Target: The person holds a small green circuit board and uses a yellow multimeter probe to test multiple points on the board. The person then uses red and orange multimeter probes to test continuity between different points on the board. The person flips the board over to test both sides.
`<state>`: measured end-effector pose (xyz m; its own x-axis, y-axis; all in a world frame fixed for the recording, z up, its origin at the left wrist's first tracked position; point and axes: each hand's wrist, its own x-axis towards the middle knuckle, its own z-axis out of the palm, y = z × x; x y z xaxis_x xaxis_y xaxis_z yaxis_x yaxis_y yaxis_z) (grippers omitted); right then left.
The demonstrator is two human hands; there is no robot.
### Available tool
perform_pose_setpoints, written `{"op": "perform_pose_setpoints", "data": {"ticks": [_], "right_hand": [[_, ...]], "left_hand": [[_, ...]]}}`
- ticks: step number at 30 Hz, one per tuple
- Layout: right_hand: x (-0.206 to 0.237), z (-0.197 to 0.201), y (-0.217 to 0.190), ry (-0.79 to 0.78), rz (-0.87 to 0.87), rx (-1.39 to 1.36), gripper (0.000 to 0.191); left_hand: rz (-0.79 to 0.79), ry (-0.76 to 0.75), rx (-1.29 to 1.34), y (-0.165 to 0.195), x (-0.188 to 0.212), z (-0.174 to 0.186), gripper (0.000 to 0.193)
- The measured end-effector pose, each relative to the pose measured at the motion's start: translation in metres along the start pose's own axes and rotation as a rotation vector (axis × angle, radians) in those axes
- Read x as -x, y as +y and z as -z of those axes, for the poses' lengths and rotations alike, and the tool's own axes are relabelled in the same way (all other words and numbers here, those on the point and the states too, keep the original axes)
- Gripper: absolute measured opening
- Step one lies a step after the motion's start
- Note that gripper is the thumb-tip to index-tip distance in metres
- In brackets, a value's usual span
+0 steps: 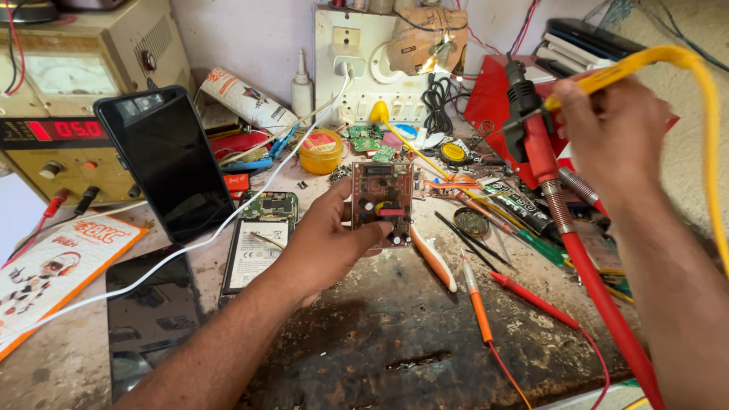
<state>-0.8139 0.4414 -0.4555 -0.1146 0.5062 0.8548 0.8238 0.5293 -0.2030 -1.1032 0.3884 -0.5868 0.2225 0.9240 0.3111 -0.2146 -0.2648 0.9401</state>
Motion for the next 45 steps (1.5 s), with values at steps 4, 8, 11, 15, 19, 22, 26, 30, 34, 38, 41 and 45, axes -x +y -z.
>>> {"op": "perform_pose_setpoints", "data": {"ticks": [4, 8, 11, 15, 19, 22, 26, 30, 34, 38, 41, 45], "right_hand": [[-0.016, -0.012, -0.028, -0.017, 0.022, 0.006, 0.028], [-0.029, -0.021, -0.055, -0.076, -0.067, -0.036, 0.029], [-0.031, -0.026, -0.07, -0.186, -0.096, 0.066, 0.027], [-0.029, -0.029, -0.077, -0.232, -0.027, 0.192, 0.031], [-0.024, -0.034, -0.07, -0.465, -0.539, -0.074, 0.036], [-0.012, -0.041, -0.061, -0.484, -0.749, -0.411, 0.052], [0.022, -0.037, -0.059, -0.467, -0.835, -0.662, 0.07], [0.056, -0.015, -0.07, -0.547, -0.371, -0.679, 0.057], [0.062, -0.007, -0.078, -0.489, -0.008, -0.592, 0.05], [0.056, -0.017, -0.07, -0.398, 0.089, -0.52, 0.036], [0.058, -0.029, -0.061, -0.387, -0.054, -0.68, 0.031], [0.069, -0.039, -0.051, -0.34, 0.003, -0.813, 0.027]], "left_hand": [[0.057, -0.02, 0.019, 0.003, -0.001, -0.002, 0.05], [0.129, -0.04, -0.011, 0.006, -0.003, -0.006, 0.054], [0.038, -0.091, -0.015, 0.008, -0.001, -0.008, 0.057], [0.014, -0.123, 0.031, 0.01, 0.001, -0.011, 0.056], [0.017, -0.136, 0.11, 0.015, 0.002, -0.015, 0.054], [0.008, -0.169, 0.217, 0.023, 0.005, -0.015, 0.056], [0.014, -0.146, 0.377, 0.031, 0.005, -0.011, 0.06], [0.007, -0.095, 0.331, 0.033, 0.002, -0.012, 0.054], [-0.115, -0.182, 0.206, 0.032, 0.005, -0.023, 0.053], [-0.141, -0.179, -0.167, 0.033, 0.013, -0.032, 0.052], [-0.038, -0.144, -0.223, 0.032, 0.014, -0.033, 0.065], [-0.331, -0.063, -0.299, 0.027, 0.011, -0.032, 0.077]]}}
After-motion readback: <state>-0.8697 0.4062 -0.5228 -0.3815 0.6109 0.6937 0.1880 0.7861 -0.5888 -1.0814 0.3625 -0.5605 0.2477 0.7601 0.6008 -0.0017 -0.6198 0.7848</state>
